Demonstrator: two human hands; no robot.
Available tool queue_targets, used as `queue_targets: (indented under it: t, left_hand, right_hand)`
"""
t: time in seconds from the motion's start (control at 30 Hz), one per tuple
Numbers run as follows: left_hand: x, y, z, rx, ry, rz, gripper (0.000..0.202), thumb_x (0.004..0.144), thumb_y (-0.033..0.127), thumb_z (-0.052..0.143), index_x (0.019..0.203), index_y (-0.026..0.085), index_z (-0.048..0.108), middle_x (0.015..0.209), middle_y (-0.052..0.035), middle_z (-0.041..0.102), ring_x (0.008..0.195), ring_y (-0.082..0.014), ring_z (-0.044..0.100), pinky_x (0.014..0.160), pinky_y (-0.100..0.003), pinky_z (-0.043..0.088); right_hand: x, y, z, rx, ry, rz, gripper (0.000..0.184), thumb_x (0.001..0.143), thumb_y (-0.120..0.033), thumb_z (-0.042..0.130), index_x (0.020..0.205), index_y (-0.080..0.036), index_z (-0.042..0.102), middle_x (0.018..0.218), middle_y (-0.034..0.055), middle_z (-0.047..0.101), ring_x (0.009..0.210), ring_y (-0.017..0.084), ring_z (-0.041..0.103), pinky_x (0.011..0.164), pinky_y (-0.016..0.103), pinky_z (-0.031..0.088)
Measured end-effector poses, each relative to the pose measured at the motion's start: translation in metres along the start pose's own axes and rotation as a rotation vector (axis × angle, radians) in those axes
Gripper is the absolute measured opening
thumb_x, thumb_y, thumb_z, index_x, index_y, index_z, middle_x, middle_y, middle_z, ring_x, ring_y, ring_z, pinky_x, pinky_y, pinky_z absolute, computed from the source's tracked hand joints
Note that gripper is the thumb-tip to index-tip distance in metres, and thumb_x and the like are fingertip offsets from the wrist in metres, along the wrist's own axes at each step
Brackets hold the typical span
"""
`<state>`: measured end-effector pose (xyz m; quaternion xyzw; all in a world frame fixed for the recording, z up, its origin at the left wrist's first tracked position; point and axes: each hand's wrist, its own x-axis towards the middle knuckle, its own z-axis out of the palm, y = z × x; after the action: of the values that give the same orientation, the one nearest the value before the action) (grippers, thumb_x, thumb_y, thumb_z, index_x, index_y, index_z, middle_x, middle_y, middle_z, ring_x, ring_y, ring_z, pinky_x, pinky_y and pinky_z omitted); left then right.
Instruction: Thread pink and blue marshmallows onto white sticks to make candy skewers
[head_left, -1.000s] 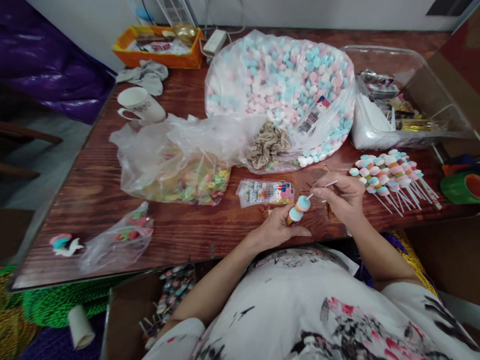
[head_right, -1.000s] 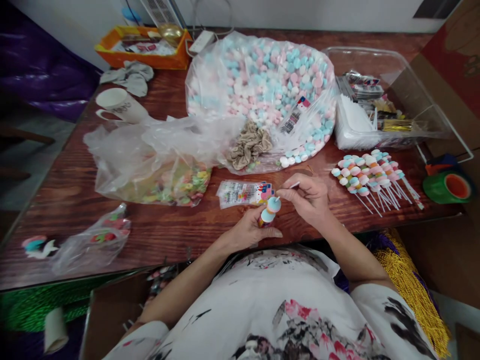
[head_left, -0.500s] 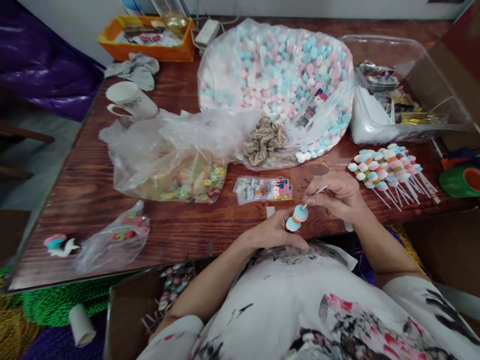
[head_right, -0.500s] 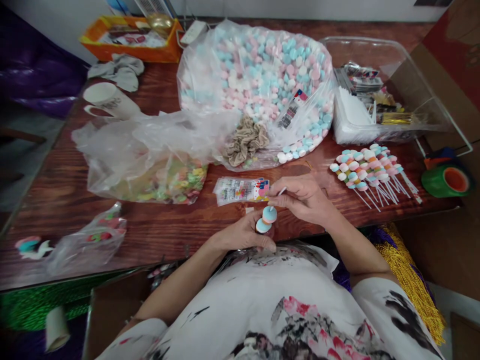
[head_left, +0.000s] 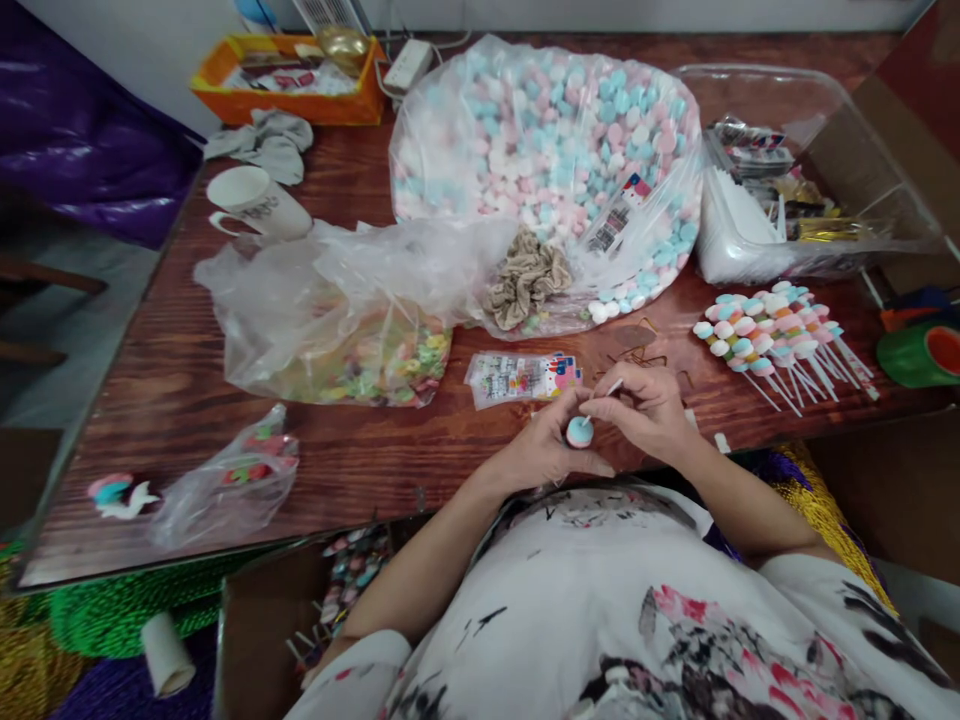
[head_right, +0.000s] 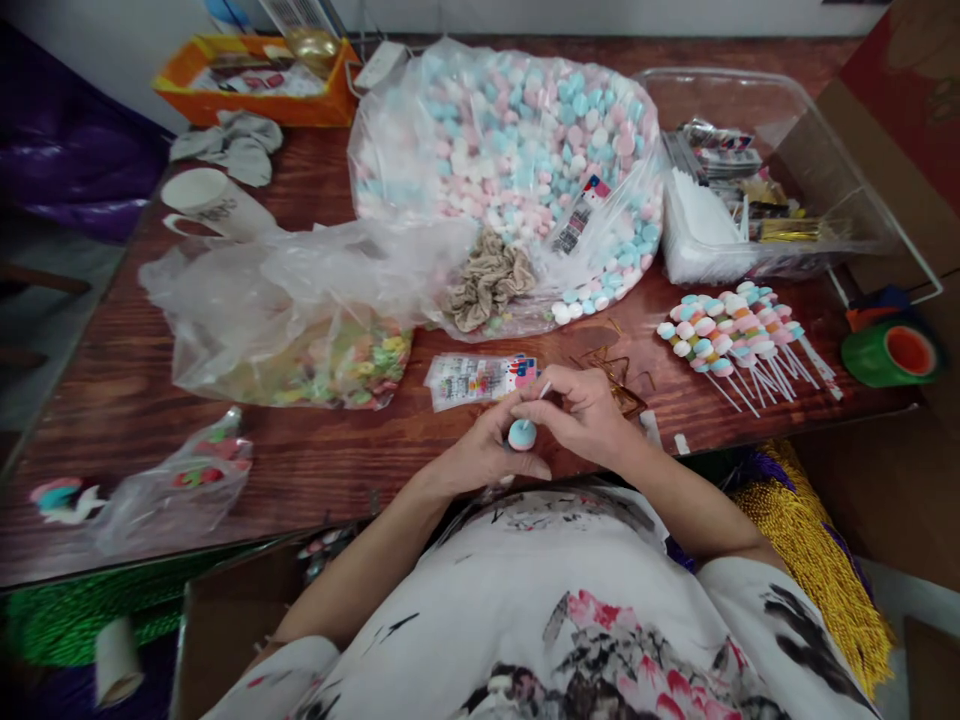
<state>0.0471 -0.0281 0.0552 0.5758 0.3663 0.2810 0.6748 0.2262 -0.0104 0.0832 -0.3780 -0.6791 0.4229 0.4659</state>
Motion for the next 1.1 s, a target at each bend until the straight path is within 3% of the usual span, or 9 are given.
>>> queue_targets:
  t: [0.1,0.2,0.33,0.47,0.67,0.77,0.83,0.93,1.1]
  left_hand:
    - [-0.006,0.006,-0.01,0.072,0.01,-0.024,0.103,0.053,0.029,0.089,0.14,0.022,0.035,0.099,-0.0006,0.058,0.087,-0.0158,0.054,0.077,-0.026,0.044]
    - [-0.013,0.005,-0.017,0.121,-0.068,-0.107,0.079,0.057,0.033,0.086,0.125,0.018,0.05,0.085,0.002,0.056,0.076,-0.0129,0.051,0.069,-0.023,0.043]
    - [-0.017,-0.008,-0.014,-0.088,-0.168,-0.198,0.034,0.07,0.036,0.076,0.086,0.014,0.055,0.067,0.0064,0.046,0.058,-0.0072,0.044,0.059,-0.02,0.041]
    - [-0.016,-0.015,-0.008,-0.135,-0.083,-0.171,0.031,0.071,0.032,0.074,0.08,0.014,0.051,0.066,0.0072,0.042,0.056,-0.005,0.039,0.055,-0.018,0.036]
    - [-0.018,-0.005,-0.006,-0.137,-0.155,-0.2,0.04,0.066,0.035,0.079,0.089,0.013,0.055,0.066,0.0076,0.041,0.057,-0.0047,0.036,0.052,-0.017,0.03]
    - [-0.019,-0.002,-0.005,-0.164,-0.174,-0.262,0.041,0.064,0.039,0.08,0.083,0.015,0.052,0.059,0.0093,0.04,0.048,-0.0042,0.034,0.046,-0.018,0.028]
    - [-0.019,-0.003,-0.004,-0.144,-0.121,-0.239,0.041,0.066,0.042,0.079,0.077,0.016,0.049,0.057,0.0096,0.038,0.047,-0.0042,0.032,0.046,-0.019,0.027]
    - [-0.017,-0.009,-0.001,0.074,0.141,-0.095,0.037,0.069,0.042,0.077,0.075,0.016,0.051,0.06,0.0082,0.038,0.053,-0.0054,0.033,0.052,-0.019,0.028]
    - [-0.013,-0.019,-0.003,0.578,0.38,0.061,0.028,0.075,0.039,0.071,0.082,0.016,0.057,0.066,0.005,0.049,0.061,-0.0093,0.042,0.06,-0.022,0.032]
  right_hand:
    - [0.001,0.003,-0.008,0.179,0.131,0.104,0.016,0.078,-0.028,0.071,0.071,-0.019,0.06,0.064,-0.004,0.065,0.047,0.006,0.05,0.046,0.02,0.041]
    - [0.001,0.003,-0.018,0.315,0.149,0.101,0.014,0.077,-0.029,0.073,0.082,-0.02,0.063,0.071,-0.0015,0.071,0.046,0.008,0.055,0.044,0.021,0.045]
    - [0.0,-0.001,-0.027,0.35,0.099,0.044,0.014,0.078,-0.025,0.072,0.089,-0.021,0.065,0.077,0.0012,0.073,0.054,0.012,0.064,0.048,0.024,0.052]
    - [-0.001,-0.004,-0.035,0.307,0.022,-0.023,0.008,0.08,-0.023,0.07,0.088,-0.021,0.068,0.078,0.0029,0.073,0.06,0.014,0.067,0.053,0.027,0.056]
    - [-0.002,0.002,-0.041,0.33,-0.234,-0.073,0.005,0.084,-0.023,0.066,0.088,-0.022,0.068,0.076,0.003,0.073,0.066,0.016,0.069,0.063,0.031,0.059]
    - [-0.003,0.004,-0.035,0.395,-0.207,-0.017,0.004,0.082,-0.024,0.068,0.084,-0.021,0.067,0.075,0.0027,0.073,0.062,0.015,0.068,0.059,0.029,0.058]
    - [-0.003,0.005,-0.03,0.418,-0.055,0.054,0.006,0.08,-0.025,0.07,0.083,-0.021,0.066,0.074,0.0014,0.073,0.055,0.013,0.065,0.052,0.026,0.055]
    - [-0.003,0.005,-0.023,0.411,0.209,0.115,0.01,0.076,-0.023,0.074,0.079,-0.021,0.064,0.069,-0.0015,0.071,0.047,0.01,0.06,0.044,0.021,0.049]
    - [-0.006,-0.001,-0.014,0.334,0.349,0.104,0.012,0.072,-0.018,0.077,0.073,-0.021,0.065,0.07,-0.0019,0.072,0.047,0.01,0.06,0.044,0.021,0.048]
